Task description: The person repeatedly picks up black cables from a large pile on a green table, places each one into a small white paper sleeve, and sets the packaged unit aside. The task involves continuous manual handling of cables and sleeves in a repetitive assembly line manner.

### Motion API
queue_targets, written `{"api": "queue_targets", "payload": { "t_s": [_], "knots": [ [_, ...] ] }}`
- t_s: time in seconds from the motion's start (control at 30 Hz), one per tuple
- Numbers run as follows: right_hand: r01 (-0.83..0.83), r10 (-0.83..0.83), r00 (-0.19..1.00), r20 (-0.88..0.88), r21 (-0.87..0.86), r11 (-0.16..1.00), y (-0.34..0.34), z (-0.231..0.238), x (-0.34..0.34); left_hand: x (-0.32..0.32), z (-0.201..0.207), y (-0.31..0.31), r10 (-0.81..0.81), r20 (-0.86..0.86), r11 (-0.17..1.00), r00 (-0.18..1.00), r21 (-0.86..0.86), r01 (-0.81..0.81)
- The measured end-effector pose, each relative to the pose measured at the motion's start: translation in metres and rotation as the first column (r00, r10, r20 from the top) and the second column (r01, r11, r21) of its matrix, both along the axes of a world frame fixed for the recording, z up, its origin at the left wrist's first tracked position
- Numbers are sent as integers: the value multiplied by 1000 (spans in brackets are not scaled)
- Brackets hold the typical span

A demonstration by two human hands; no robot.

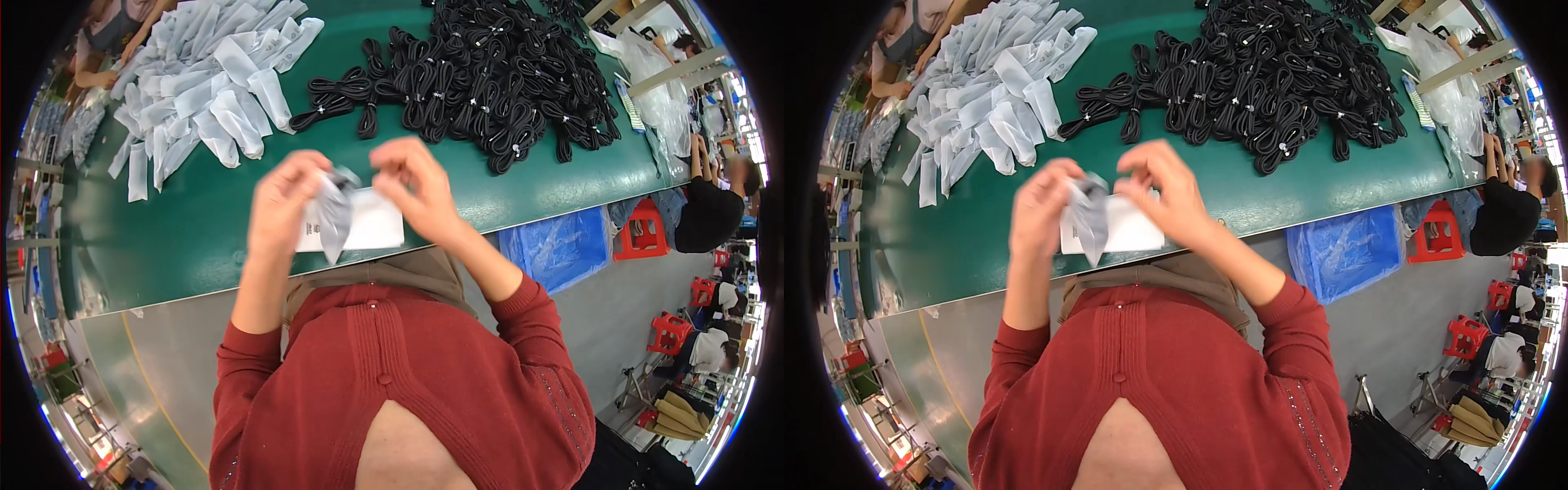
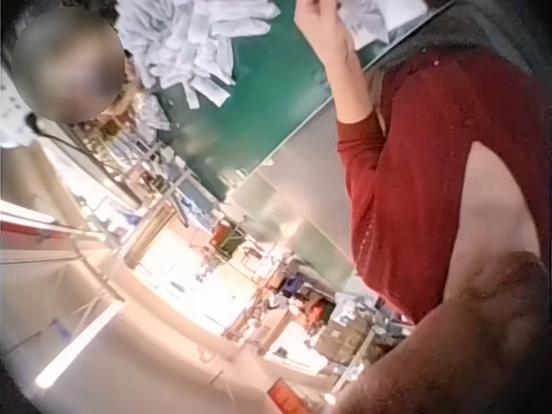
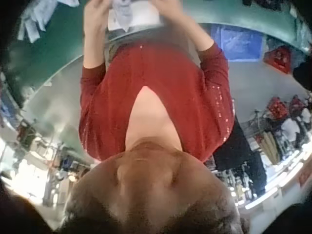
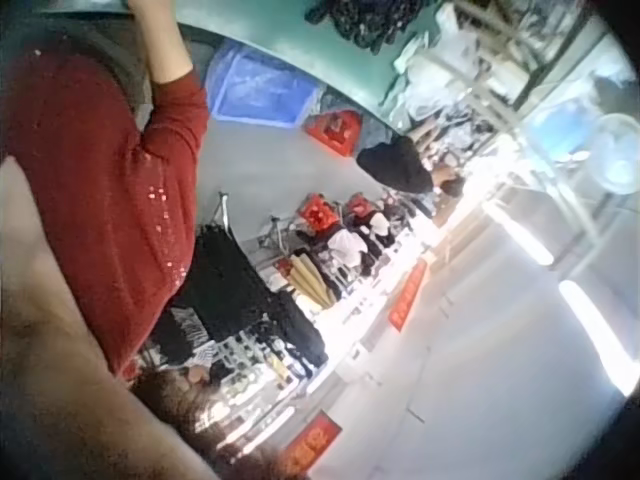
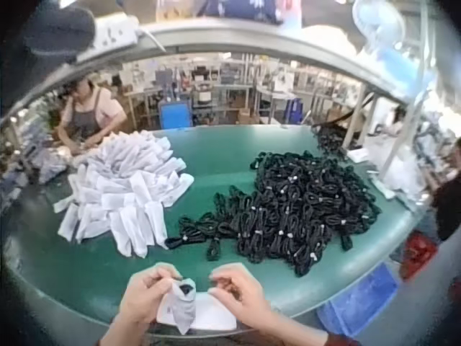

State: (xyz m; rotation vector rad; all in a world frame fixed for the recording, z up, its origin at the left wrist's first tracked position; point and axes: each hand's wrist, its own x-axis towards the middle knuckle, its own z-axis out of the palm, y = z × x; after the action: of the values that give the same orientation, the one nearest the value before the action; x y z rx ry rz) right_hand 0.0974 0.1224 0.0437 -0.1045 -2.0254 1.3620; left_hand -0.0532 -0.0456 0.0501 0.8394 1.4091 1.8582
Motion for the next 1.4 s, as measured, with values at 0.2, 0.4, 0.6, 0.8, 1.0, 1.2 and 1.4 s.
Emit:
{"api": "queue_targets", "payload": {
  "t_s": [0.2,0.4,0.6,0.8,1.0,1.2,1.4],
  "knots": [
    [225,-366,915,168,541,811,37,-31,-58,-102,36,-18,367,30,917,930,160,-366],
    [180,-480,836,267,693,698,35,-44,-53,-136,51,-14,420,-10,904,908,94,-417],
    [190,-439,835,332,575,796,28,-30,-5,-206,52,-24,539,80,839,839,35,-542],
    [135,-307,837,452,373,918,34,-29,37,-184,32,-19,593,-701,666,396,150,-731],
    [213,-325,868,376,309,927,24,-28,63,13,-3,13,-140,-693,976,707,-216,-17],
    [226,-317,884,342,281,933,7,-25,92,71,-44,23,-202,-844,972,497,-236,-7],
    [211,-370,881,295,455,865,-6,-24,109,72,-53,25,-153,-693,961,704,-269,-56]
  ]
}}
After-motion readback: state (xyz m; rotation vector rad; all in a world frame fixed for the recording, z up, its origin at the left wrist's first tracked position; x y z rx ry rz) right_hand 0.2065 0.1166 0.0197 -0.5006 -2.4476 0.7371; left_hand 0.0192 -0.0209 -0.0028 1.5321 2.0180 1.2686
